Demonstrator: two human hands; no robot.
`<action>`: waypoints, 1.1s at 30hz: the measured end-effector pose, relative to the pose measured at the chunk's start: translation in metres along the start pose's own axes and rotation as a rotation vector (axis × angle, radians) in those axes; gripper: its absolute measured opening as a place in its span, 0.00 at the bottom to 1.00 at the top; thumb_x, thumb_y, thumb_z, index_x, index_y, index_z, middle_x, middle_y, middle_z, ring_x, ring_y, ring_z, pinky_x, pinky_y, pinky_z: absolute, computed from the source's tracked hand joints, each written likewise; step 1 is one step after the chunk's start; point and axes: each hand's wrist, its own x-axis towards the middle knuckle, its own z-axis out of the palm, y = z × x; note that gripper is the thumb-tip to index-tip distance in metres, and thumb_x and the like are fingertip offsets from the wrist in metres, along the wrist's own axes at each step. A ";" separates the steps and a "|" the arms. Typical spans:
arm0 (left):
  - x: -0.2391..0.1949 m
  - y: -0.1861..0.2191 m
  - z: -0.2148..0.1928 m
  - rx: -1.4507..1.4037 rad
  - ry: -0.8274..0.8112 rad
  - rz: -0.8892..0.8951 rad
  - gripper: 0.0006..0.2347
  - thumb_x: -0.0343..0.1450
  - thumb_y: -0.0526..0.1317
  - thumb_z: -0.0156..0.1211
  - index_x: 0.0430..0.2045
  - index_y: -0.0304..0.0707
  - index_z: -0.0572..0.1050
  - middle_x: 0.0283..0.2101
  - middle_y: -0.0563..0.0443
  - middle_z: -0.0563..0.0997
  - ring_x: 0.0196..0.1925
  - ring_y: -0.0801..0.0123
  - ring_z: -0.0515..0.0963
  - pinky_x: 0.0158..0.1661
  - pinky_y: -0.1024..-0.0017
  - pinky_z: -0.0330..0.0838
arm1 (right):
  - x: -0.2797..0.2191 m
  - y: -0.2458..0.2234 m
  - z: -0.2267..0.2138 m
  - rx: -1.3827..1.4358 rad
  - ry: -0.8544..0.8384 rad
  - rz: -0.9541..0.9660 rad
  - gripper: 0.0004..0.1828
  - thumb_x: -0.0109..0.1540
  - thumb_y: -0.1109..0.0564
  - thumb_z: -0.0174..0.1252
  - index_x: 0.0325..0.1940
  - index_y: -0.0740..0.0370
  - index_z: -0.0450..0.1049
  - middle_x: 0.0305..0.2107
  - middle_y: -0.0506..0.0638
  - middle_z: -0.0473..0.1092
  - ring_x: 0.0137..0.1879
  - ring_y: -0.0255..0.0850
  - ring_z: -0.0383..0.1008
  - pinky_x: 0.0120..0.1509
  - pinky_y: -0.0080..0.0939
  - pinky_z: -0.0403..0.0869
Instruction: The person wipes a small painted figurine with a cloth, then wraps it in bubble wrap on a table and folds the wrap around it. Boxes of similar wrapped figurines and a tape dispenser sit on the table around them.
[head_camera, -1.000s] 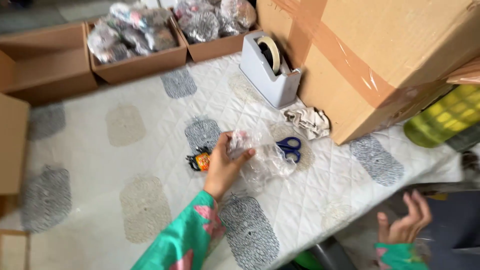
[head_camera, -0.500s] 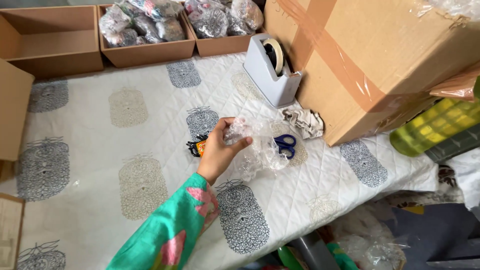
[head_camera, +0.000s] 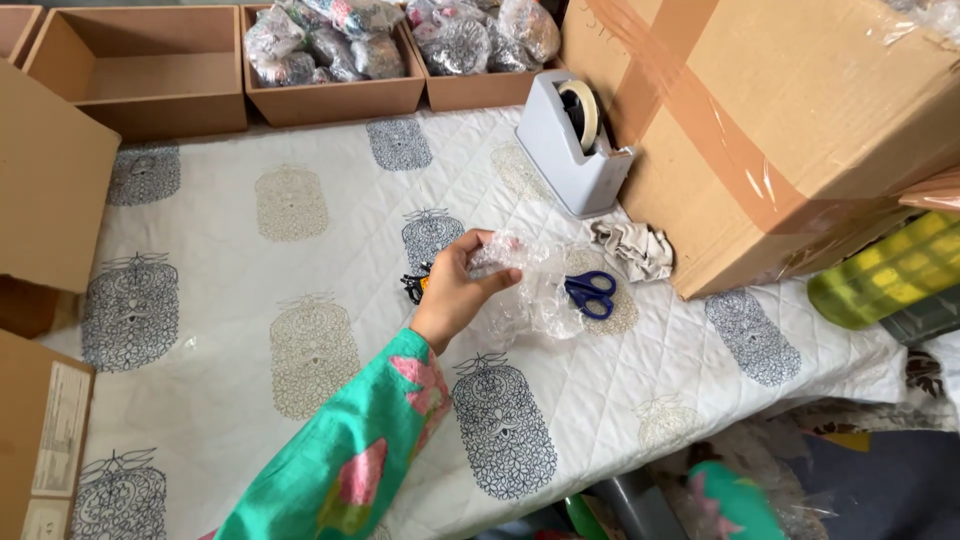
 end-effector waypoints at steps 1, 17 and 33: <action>-0.001 -0.002 0.000 -0.002 -0.007 0.007 0.14 0.65 0.33 0.72 0.42 0.33 0.77 0.41 0.54 0.82 0.43 0.78 0.79 0.47 0.77 0.73 | -0.012 0.016 -0.015 -0.001 -0.014 -0.041 0.18 0.63 0.33 0.58 0.51 0.40 0.75 0.47 0.44 0.74 0.57 0.42 0.72 0.62 0.46 0.69; 0.030 0.126 -0.060 0.463 0.067 0.290 0.17 0.62 0.43 0.77 0.39 0.33 0.81 0.29 0.54 0.83 0.29 0.78 0.78 0.31 0.76 0.73 | -0.064 -0.261 -0.588 0.775 0.413 -1.113 0.39 0.57 0.46 0.71 0.67 0.59 0.64 0.47 0.51 0.79 0.55 0.41 0.78 0.57 0.43 0.74; 0.027 0.120 -0.146 0.431 0.228 0.204 0.08 0.72 0.30 0.58 0.41 0.34 0.81 0.36 0.56 0.87 0.28 0.79 0.83 0.24 0.79 0.73 | -0.077 -0.320 -0.624 1.246 0.232 -1.044 0.14 0.64 0.50 0.62 0.51 0.56 0.76 0.42 0.36 0.76 0.50 0.25 0.76 0.48 0.32 0.79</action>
